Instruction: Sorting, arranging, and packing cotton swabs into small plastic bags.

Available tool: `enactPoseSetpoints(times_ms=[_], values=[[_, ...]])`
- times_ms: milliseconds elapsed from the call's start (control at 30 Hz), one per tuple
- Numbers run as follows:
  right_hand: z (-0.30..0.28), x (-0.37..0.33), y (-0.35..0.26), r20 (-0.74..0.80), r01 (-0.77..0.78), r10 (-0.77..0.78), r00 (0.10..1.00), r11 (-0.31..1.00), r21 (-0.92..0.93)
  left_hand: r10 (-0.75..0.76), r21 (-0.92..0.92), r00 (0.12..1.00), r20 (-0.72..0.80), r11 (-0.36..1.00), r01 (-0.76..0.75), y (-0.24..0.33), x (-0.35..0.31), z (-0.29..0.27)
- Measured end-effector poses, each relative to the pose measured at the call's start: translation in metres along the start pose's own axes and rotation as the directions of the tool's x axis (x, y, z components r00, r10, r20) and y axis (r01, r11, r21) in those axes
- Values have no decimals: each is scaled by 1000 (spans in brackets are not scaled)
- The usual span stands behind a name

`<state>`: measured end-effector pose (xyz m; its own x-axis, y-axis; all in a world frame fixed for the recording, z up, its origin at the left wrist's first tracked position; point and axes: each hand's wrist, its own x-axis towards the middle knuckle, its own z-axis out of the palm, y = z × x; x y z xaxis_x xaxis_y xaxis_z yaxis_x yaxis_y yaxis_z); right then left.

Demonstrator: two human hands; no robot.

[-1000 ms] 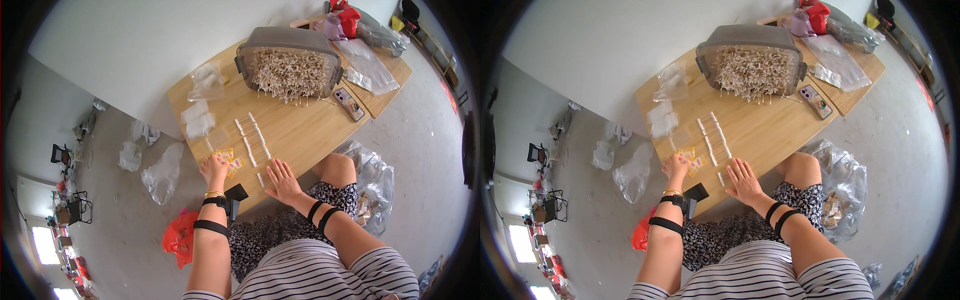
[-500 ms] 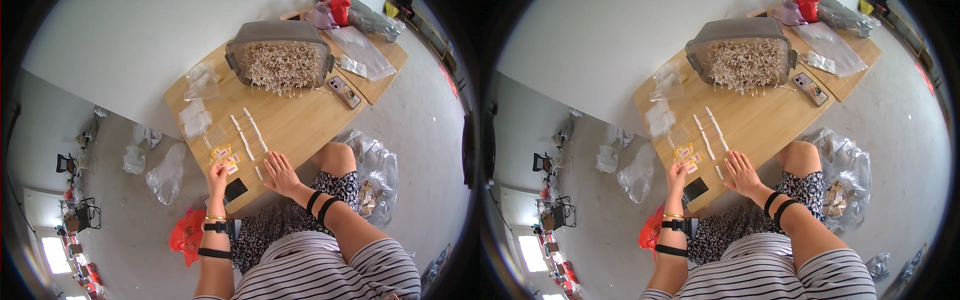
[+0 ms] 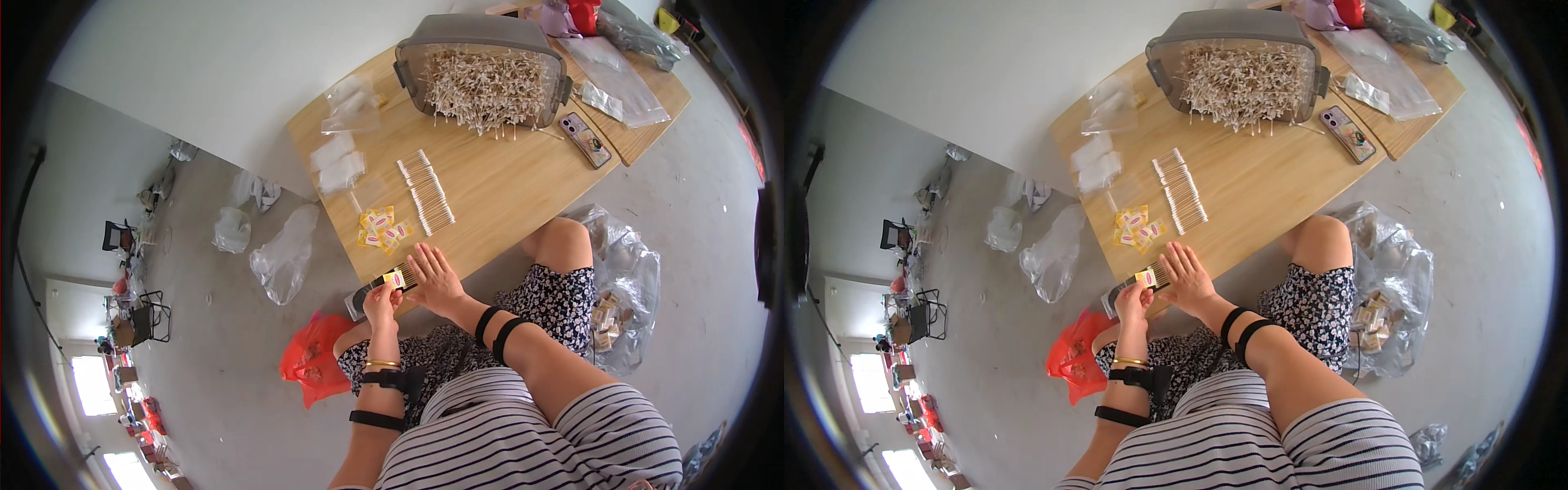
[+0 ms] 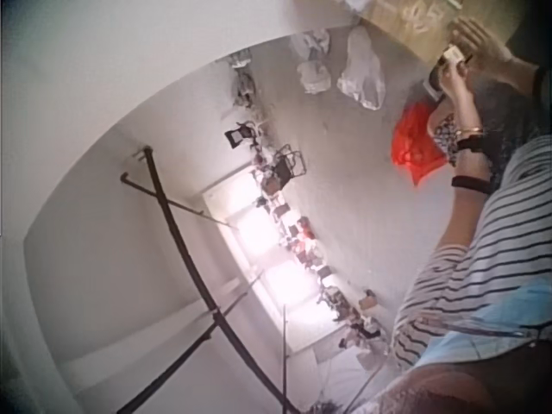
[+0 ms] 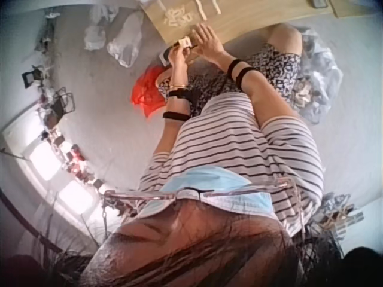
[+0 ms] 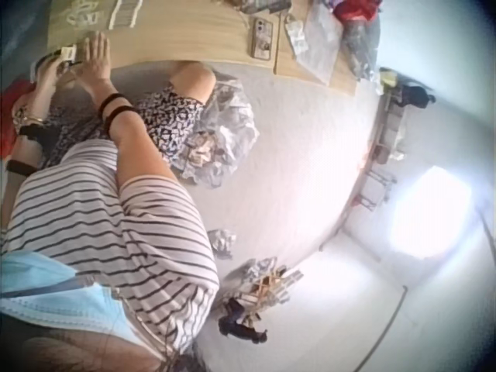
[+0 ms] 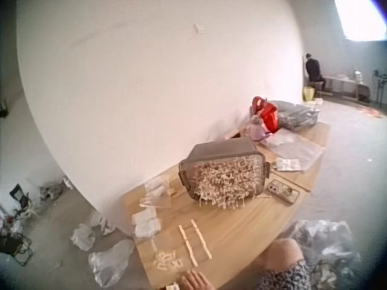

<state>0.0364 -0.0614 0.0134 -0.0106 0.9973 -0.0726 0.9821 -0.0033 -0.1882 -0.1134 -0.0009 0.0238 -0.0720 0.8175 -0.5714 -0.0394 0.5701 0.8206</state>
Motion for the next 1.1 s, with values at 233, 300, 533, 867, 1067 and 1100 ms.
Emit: enactPoseSetpoints(times_ms=[233,300,533,867,1067,1100], values=[[6,-1,1,-88,8,0,996,996,89,232,236,969,-89,950,-206,-16,7,26],[6,-1,1,-117,18,-2,993,991,136,262,336,956,-129,919,-207,-22,12,27],[3,0,0,-76,6,-5,997,1000,13,444,650,891,-95,705,-283,-28,15,32],[5,-2,4,-112,19,-11,994,997,71,368,685,930,-11,680,-261,-16,10,32],[3,-1,3,-90,27,-20,996,996,80,512,762,859,11,552,-339,-10,1,29],[2,0,3,-91,29,-21,996,996,80,567,784,824,-7,515,-347,-6,1,23]])
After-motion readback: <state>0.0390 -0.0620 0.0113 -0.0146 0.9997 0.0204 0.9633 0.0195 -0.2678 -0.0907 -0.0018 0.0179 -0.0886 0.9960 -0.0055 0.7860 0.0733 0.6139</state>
